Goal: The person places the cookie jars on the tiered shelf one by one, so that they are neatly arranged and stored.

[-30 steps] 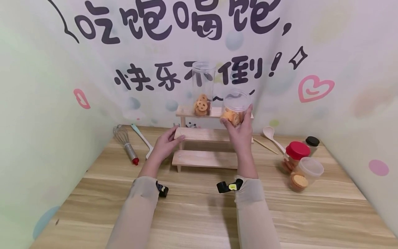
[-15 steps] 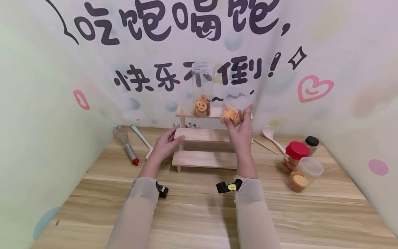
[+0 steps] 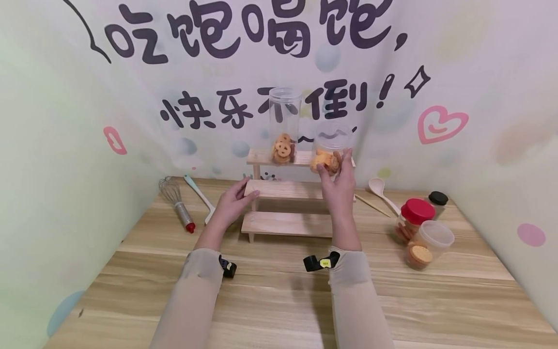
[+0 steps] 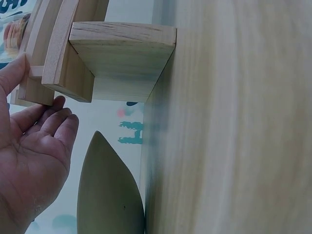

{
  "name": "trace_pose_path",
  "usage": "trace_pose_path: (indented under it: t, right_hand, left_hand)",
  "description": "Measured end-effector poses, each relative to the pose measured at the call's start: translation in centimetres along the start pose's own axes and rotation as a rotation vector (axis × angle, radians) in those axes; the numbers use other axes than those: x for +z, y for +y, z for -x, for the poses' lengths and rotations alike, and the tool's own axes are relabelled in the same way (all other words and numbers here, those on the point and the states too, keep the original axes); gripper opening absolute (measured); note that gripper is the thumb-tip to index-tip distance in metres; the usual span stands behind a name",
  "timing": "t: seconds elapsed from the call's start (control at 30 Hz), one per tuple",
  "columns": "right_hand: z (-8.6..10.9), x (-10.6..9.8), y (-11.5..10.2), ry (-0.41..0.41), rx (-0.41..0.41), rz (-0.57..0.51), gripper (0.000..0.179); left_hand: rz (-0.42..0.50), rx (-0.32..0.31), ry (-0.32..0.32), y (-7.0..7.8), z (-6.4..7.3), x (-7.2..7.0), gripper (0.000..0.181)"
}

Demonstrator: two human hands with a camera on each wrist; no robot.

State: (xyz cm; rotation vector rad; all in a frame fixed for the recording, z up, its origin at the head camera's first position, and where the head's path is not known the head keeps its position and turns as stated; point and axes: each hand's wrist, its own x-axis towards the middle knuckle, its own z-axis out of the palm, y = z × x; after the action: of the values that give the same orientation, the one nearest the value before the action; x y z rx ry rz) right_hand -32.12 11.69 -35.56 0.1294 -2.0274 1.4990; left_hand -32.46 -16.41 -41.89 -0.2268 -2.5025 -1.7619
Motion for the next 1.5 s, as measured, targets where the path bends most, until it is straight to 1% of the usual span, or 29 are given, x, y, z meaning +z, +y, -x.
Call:
trace_pose_path:
  t: [0.3,0.47,0.53,0.67,0.77,1.03,1.27,1.43,1.5]
  right_hand:
    - [-0.1,0.0,0.0,-0.003,0.009,0.01,0.088]
    - [0.0,0.0,0.0,0.008,0.018,-0.024,0.087]
    - [0.0,0.1,0.1,0.033,0.013,-0.059,0.085]
    - [0.0,0.4,0.2,0.132,-0.047,-0.097,0.075]
    - [0.0,0.5,0.3,0.174,-0.08,-0.09,0.07]
    - [-0.1,0.4,0.5,0.156,-0.087,-0.09,0.071]
    - [-0.2,0.4,0.6,0.151,-0.057,-0.117,0.067]
    - [-0.1,0.6,0.8,0.134,-0.075,-0.04,0.063]
    - [0.0,0.7,1.0,0.135,-0.086,-0.024,0.061]
  left_hand:
    - [-0.004,0.009,0.0,0.0,0.0,0.0,0.081]
    - [-0.004,0.006,-0.003,0.0,-0.1,0.0,0.079]
    - [-0.008,0.003,-0.004,0.0,0.0,0.0,0.078]
    - [-0.018,0.006,-0.006,0.1,0.1,0.0,0.078]
    - [-0.021,0.01,-0.006,0.1,0.1,0.0,0.079]
    - [-0.014,0.011,-0.005,0.1,0.1,0.0,0.08]
    - [-0.024,0.012,-0.005,-0.1,0.0,0.0,0.083]
    - [-0.02,0.011,-0.003,0.0,0.0,0.0,0.082]
    - [-0.018,0.01,-0.003,0.1,0.1,0.0,0.082]
